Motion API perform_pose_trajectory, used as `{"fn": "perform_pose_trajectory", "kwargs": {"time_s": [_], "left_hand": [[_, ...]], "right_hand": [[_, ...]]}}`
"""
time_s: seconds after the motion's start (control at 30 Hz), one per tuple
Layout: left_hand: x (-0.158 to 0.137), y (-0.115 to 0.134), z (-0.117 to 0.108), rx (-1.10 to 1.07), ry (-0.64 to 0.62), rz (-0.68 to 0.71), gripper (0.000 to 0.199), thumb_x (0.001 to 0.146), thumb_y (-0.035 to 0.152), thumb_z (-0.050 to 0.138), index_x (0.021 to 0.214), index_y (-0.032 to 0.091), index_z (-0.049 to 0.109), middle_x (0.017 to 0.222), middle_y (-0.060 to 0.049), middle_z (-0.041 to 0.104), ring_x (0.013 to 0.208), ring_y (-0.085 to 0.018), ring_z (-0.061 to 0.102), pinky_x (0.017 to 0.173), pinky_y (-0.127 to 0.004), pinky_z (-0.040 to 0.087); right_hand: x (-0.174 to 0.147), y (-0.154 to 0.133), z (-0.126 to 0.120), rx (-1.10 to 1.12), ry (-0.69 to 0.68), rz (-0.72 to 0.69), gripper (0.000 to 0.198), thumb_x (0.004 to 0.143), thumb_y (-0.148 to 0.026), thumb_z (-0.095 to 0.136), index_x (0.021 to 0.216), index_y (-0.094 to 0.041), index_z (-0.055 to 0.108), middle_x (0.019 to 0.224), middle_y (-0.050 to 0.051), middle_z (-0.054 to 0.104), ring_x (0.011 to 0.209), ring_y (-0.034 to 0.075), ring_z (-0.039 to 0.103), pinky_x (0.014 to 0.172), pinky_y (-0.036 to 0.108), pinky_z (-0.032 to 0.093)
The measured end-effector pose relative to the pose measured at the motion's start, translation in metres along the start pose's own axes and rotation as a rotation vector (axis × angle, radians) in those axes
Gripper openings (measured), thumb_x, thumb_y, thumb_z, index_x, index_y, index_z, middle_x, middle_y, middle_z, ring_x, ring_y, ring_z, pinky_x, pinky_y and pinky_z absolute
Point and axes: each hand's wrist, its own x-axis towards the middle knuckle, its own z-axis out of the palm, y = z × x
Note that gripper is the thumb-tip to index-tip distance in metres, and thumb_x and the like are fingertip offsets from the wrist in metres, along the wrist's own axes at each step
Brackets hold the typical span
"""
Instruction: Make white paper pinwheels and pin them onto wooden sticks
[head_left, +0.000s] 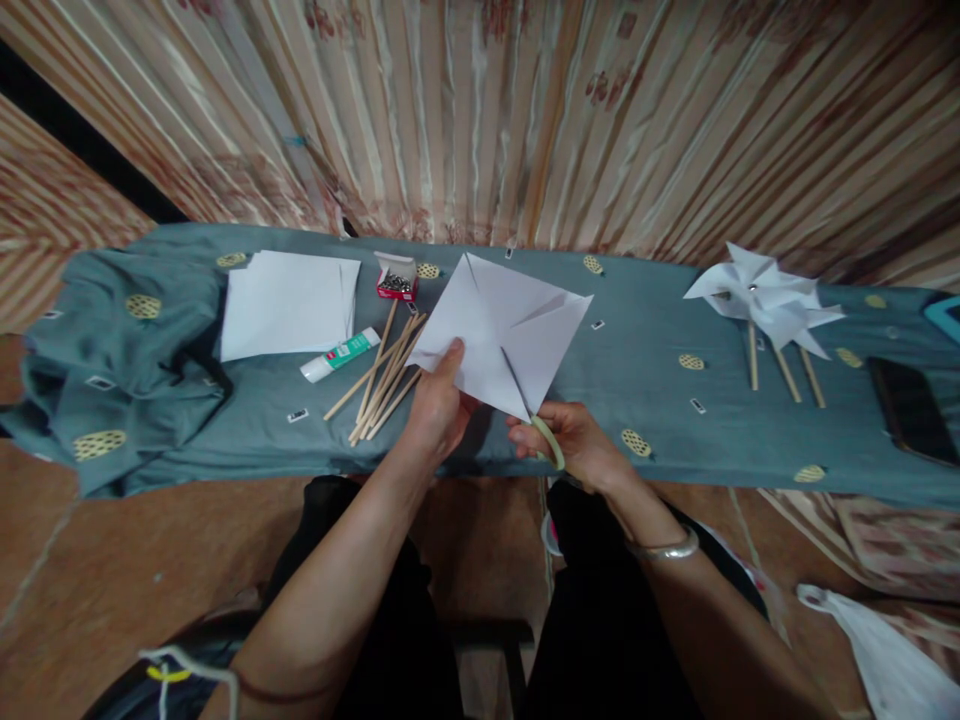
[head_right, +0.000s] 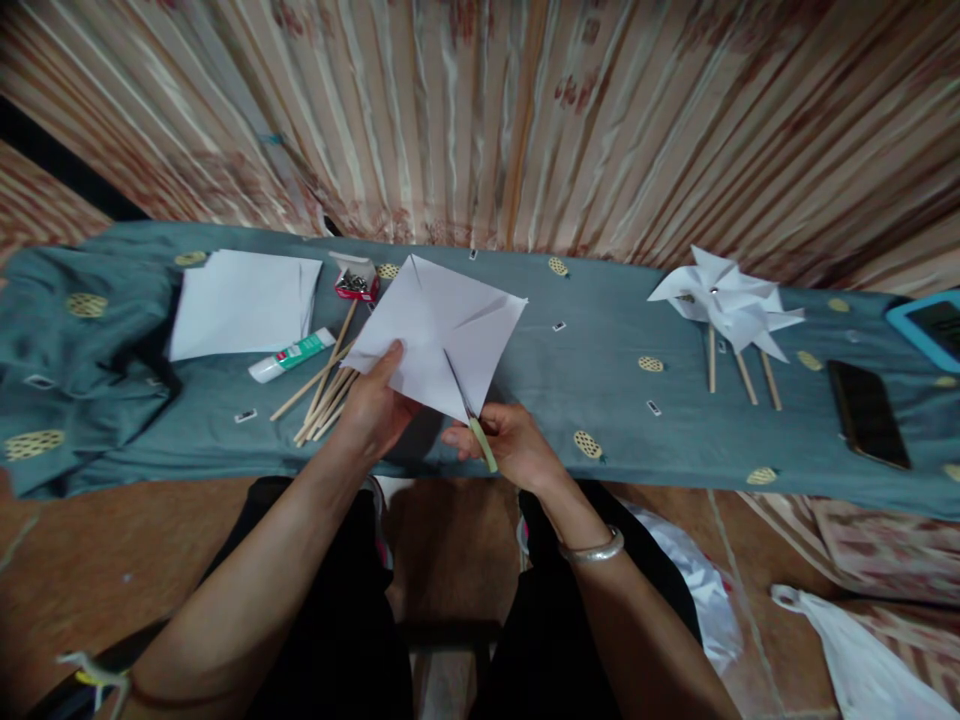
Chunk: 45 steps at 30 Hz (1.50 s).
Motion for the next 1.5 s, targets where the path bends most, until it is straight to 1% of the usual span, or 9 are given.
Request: {"fn": "perform_pose_trajectory", "kwargs": {"time_s": [0.13,0.27,0.53,0.8,1.0,1.17,1.27,1.4,1.5], "left_hand": [[0.001,0.0,0.0,-0.015,-0.003,0.011,0.027,0.091,0.018,0.056,0.117,0.017,0.061,0.1,-0.004,0.073,0.085,-0.016,0.07,0.088,-0.033,0.055],[0.001,0.0,0.0,-0.013,0.006,0.021,0.03,0.089,0.018,0.058,0.119,0.018,0.061,0.102,-0.004,0.074,0.089,-0.018,0.071,0.09,-0.033,0.054],[0.0,0.001,0.001,-0.028,0.019,0.005,0.026,0.091,0.017,0.056,0.116,0.017,0.061,0.094,-0.002,0.074,0.082,-0.015,0.07,0.088,-0.031,0.054],[-0.001,0.003,-0.001,-0.071,0.016,-0.024,0.024,0.091,0.016,0.056,0.114,0.016,0.062,0.095,-0.002,0.073,0.073,-0.012,0.067,0.073,-0.024,0.054],[-0.001,0.003,-0.003,-0.059,0.016,-0.027,0.028,0.089,0.018,0.06,0.117,0.016,0.062,0.095,-0.003,0.074,0.075,-0.014,0.068,0.077,-0.026,0.053],[0.001,0.002,-0.003,-0.046,0.032,-0.028,0.032,0.089,0.019,0.06,0.121,0.016,0.059,0.101,-0.005,0.073,0.077,-0.014,0.068,0.077,-0.027,0.054],[0.001,0.002,-0.002,-0.055,0.044,-0.02,0.03,0.09,0.016,0.056,0.12,0.015,0.06,0.102,-0.005,0.072,0.076,-0.013,0.067,0.077,-0.027,0.054],[0.002,0.001,-0.003,-0.042,0.05,-0.026,0.029,0.091,0.017,0.055,0.12,0.014,0.059,0.102,-0.006,0.072,0.077,-0.013,0.067,0.078,-0.027,0.054],[0.003,0.001,-0.004,-0.045,0.052,-0.011,0.032,0.09,0.016,0.057,0.122,0.014,0.059,0.106,-0.006,0.072,0.08,-0.014,0.068,0.082,-0.028,0.054]], "right_hand": [[0.0,0.0,0.001,-0.027,-0.006,-0.03,0.05,0.048,-0.06,0.084,0.065,-0.017,0.065,0.053,-0.001,0.063,0.05,0.01,0.054,0.047,0.022,0.041],[0.0,-0.002,0.001,-0.028,-0.001,-0.034,0.051,0.047,-0.06,0.084,0.064,-0.017,0.065,0.052,-0.001,0.062,0.048,0.009,0.052,0.045,0.022,0.039],[0.001,0.003,0.003,0.087,0.002,-0.006,0.047,0.044,-0.052,0.088,0.064,-0.015,0.067,0.052,-0.001,0.059,0.047,0.009,0.052,0.045,0.023,0.039],[0.003,0.002,0.004,0.064,-0.022,-0.013,0.045,0.05,-0.053,0.086,0.066,-0.016,0.067,0.053,-0.001,0.06,0.048,0.01,0.052,0.045,0.023,0.039],[0.003,0.002,0.005,0.06,-0.012,-0.018,0.047,0.046,-0.053,0.088,0.063,-0.014,0.066,0.051,-0.001,0.059,0.047,0.008,0.049,0.045,0.022,0.037],[0.005,0.008,0.004,0.025,-0.014,-0.055,0.049,0.051,-0.059,0.084,0.064,-0.015,0.067,0.051,-0.002,0.058,0.048,0.009,0.05,0.045,0.023,0.038],[0.005,0.008,0.005,-0.011,-0.022,-0.082,0.048,0.054,-0.059,0.082,0.065,-0.015,0.067,0.05,-0.001,0.058,0.048,0.01,0.05,0.045,0.024,0.037],[0.005,0.005,0.008,0.039,-0.009,-0.046,0.048,0.05,-0.058,0.084,0.063,-0.015,0.066,0.048,-0.002,0.057,0.046,0.009,0.047,0.046,0.024,0.037],[0.004,0.003,0.009,0.053,0.004,-0.031,0.048,0.049,-0.058,0.084,0.061,-0.015,0.066,0.047,-0.003,0.056,0.045,0.008,0.046,0.047,0.024,0.036]]}}
